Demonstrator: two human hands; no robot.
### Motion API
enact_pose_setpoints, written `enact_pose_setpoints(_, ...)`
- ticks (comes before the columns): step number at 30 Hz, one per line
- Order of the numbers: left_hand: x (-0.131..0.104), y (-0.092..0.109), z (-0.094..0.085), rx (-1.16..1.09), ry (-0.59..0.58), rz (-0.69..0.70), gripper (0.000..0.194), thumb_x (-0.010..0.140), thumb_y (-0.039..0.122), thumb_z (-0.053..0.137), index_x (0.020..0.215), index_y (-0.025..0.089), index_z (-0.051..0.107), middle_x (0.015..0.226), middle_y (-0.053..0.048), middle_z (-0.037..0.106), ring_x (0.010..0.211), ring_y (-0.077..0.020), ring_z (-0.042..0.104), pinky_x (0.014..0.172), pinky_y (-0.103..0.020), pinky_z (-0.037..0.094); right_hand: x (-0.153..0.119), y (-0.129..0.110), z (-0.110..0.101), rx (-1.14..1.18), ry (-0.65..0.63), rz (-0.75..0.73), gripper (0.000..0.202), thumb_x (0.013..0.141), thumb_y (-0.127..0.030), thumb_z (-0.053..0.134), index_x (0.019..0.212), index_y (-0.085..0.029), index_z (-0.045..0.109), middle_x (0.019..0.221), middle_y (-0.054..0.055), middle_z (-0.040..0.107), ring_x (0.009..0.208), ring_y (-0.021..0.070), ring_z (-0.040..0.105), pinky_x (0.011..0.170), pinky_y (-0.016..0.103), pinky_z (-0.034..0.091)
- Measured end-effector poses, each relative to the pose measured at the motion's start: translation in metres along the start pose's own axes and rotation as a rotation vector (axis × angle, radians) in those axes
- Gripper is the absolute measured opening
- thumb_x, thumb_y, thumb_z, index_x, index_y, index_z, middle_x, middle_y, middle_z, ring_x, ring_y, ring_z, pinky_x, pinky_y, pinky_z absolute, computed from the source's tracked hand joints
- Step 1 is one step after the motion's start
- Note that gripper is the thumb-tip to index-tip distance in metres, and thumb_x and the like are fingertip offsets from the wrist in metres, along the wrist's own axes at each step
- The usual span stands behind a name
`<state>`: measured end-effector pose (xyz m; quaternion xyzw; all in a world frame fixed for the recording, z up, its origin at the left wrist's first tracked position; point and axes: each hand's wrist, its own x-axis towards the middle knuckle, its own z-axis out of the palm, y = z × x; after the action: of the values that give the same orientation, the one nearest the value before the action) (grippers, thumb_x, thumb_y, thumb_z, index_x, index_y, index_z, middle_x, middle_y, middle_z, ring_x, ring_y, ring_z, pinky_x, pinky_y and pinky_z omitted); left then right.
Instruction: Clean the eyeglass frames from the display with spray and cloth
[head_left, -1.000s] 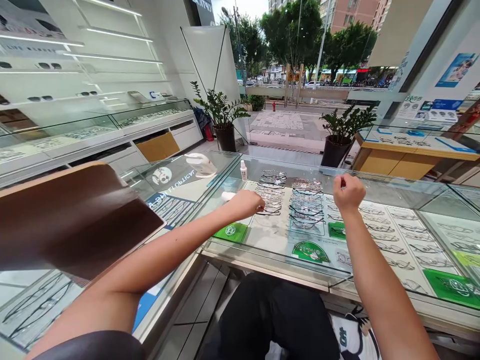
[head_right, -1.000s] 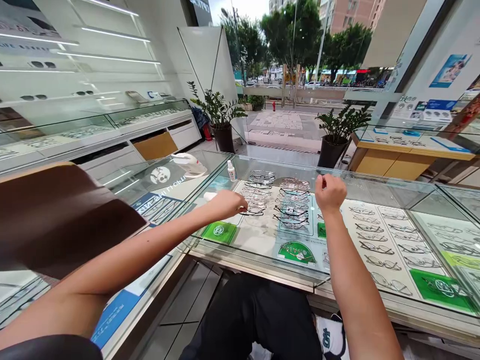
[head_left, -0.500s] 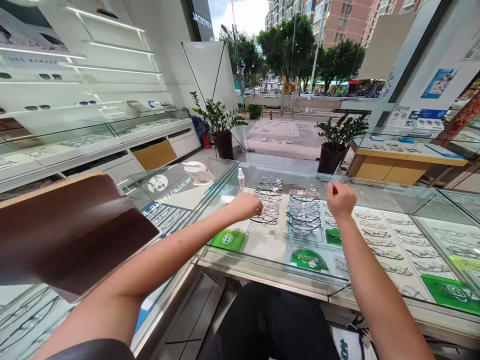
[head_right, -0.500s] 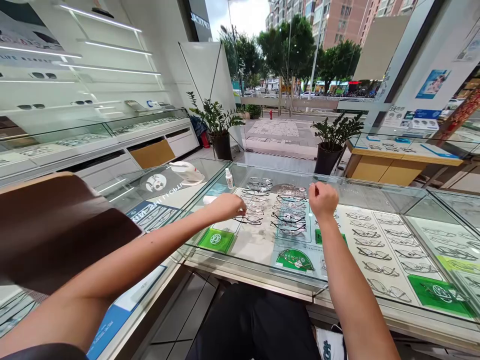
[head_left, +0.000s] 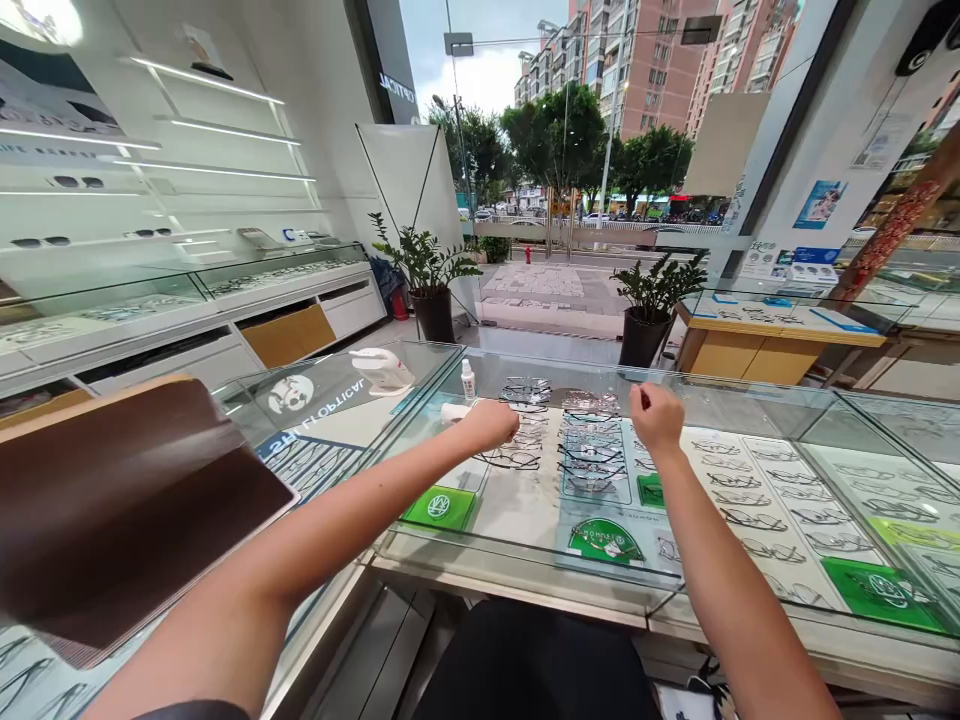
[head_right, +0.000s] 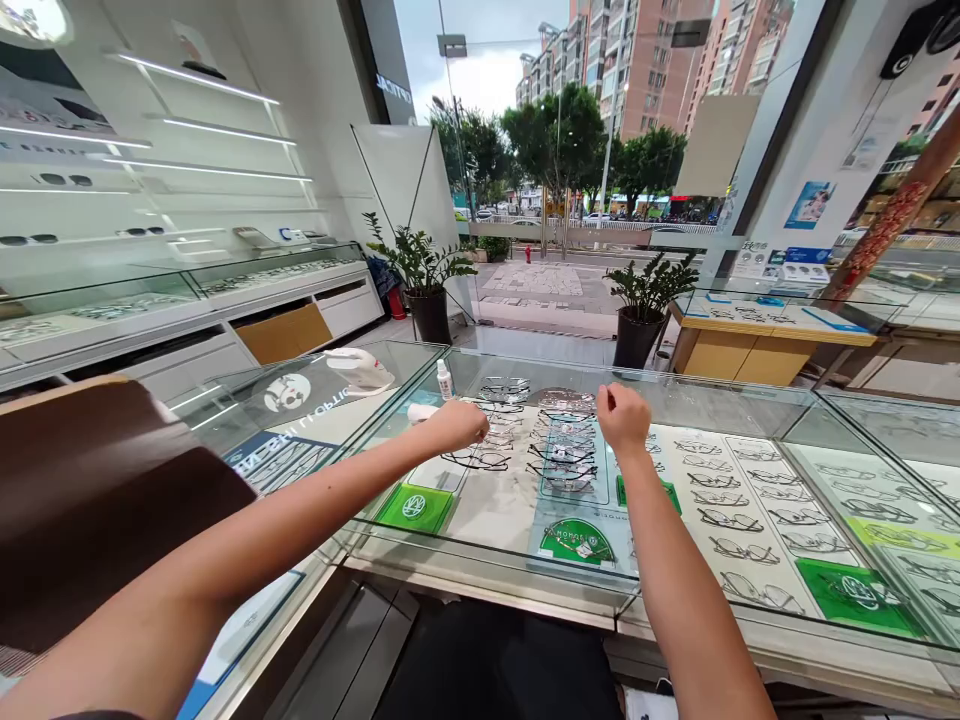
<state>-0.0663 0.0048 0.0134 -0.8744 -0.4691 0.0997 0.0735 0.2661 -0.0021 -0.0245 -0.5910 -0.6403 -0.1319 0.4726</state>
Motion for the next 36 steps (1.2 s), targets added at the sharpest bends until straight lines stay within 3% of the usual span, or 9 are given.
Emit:
enact_pose_setpoints(6, -0.009, 0.001, -0.022, 0.024, -0.002, -0.003, 0.021, 0.079, 0.010, 0.066, 0.086, 0.020, 0.083, 0.090, -0.015, 0.080, 0.085, -0.0264, 0.076, 0.075, -0.030, 0.051, 0.000, 0.001, 0.000, 0.155, -0.003, 0.053, 0.037, 0.098, -0.038, 0.048, 0.065, -0.022, 0.047, 0.060, 0.000, 0.046, 0.061, 0.0161, 0.038, 0.062, 0.031, 0.022)
enact_pose_setpoints(11, -0.022, 0.001, -0.060, 0.022, 0.017, -0.016, 0.018, 0.078, 0.014, 0.069, 0.084, 0.022, 0.084, 0.087, -0.013, 0.080, 0.081, -0.0287, 0.074, 0.069, -0.032, 0.047, 0.001, -0.003, -0.003, 0.264, -0.011, 0.098, 0.037, 0.095, -0.041, 0.053, 0.063, -0.022, 0.046, 0.060, -0.001, 0.044, 0.062, 0.0155, 0.035, 0.063, 0.032, 0.020)
enact_pose_setpoints(13, -0.025, 0.002, -0.076, -0.056, 0.073, -0.009, 0.015, 0.081, 0.020, 0.070, 0.086, 0.025, 0.083, 0.085, -0.010, 0.079, 0.081, -0.0267, 0.073, 0.069, -0.030, 0.045, 0.001, -0.008, -0.003, 0.338, -0.031, 0.122, 0.038, 0.093, -0.044, 0.055, 0.063, -0.022, 0.047, 0.060, -0.001, 0.043, 0.061, 0.0153, 0.034, 0.062, 0.032, 0.020)
enact_pose_setpoints(16, -0.020, 0.007, -0.091, -0.339, 0.252, 0.033, 0.018, 0.089, 0.035, 0.066, 0.088, 0.024, 0.080, 0.084, -0.006, 0.077, 0.078, -0.0219, 0.068, 0.068, -0.029, 0.043, 0.000, -0.018, 0.000, 0.497, -0.110, 0.158, 0.042, 0.092, -0.050, 0.057, 0.062, -0.022, 0.050, 0.058, -0.003, 0.042, 0.059, 0.0143, 0.034, 0.059, 0.030, 0.024)
enact_pose_setpoints(20, 0.004, 0.025, -0.084, -0.817, 0.532, 0.059, 0.033, 0.094, 0.049, 0.058, 0.086, 0.019, 0.068, 0.091, -0.004, 0.073, 0.082, -0.0194, 0.063, 0.074, -0.028, 0.046, -0.001, -0.034, 0.007, 0.752, -0.289, 0.201, 0.043, 0.093, -0.058, 0.053, 0.077, -0.020, 0.065, 0.055, -0.004, 0.042, 0.052, 0.0133, 0.036, 0.052, 0.028, 0.030)
enact_pose_setpoints(24, 0.029, 0.053, -0.066, -1.147, 0.641, 0.103, 0.035, 0.096, 0.053, 0.055, 0.088, 0.020, 0.061, 0.104, -0.005, 0.073, 0.094, -0.0195, 0.065, 0.088, -0.031, 0.050, 0.000, -0.048, 0.001, 1.002, -0.412, 0.281, 0.041, 0.090, -0.057, 0.063, 0.095, -0.018, 0.073, 0.057, -0.006, 0.043, 0.052, 0.0114, 0.034, 0.050, 0.026, 0.027)
enact_pose_setpoints(27, 0.035, 0.069, -0.056, -1.248, 0.640, 0.119, 0.035, 0.097, 0.054, 0.055, 0.090, 0.021, 0.059, 0.110, -0.006, 0.073, 0.099, -0.0200, 0.066, 0.090, -0.031, 0.052, 0.001, -0.056, -0.006, 1.171, -0.425, 0.343, 0.036, 0.085, -0.052, 0.073, 0.096, -0.018, 0.074, 0.058, -0.006, 0.042, 0.055, 0.0108, 0.033, 0.052, 0.027, 0.025)
enact_pose_setpoints(32, 0.033, 0.080, -0.042, -1.282, 0.681, 0.172, 0.033, 0.098, 0.052, 0.056, 0.089, 0.020, 0.058, 0.104, -0.006, 0.073, 0.100, -0.0205, 0.066, 0.095, -0.032, 0.051, -0.002, -0.062, -0.006, 1.168, -0.421, 0.334, 0.034, 0.081, -0.051, 0.079, 0.085, -0.018, 0.072, 0.064, -0.004, 0.050, 0.058, 0.0104, 0.034, 0.054, 0.027, 0.026)
enact_pose_setpoints(36, 0.035, 0.084, -0.031, -1.260, 0.747, 0.175, 0.031, 0.100, 0.049, 0.056, 0.088, 0.020, 0.059, 0.100, -0.007, 0.071, 0.097, -0.0204, 0.064, 0.093, -0.033, 0.049, -0.005, -0.062, -0.005, 1.173, -0.409, 0.314, 0.028, 0.086, -0.047, 0.076, 0.085, -0.018, 0.072, 0.062, -0.004, 0.049, 0.058, 0.0106, 0.035, 0.054, 0.028, 0.027)
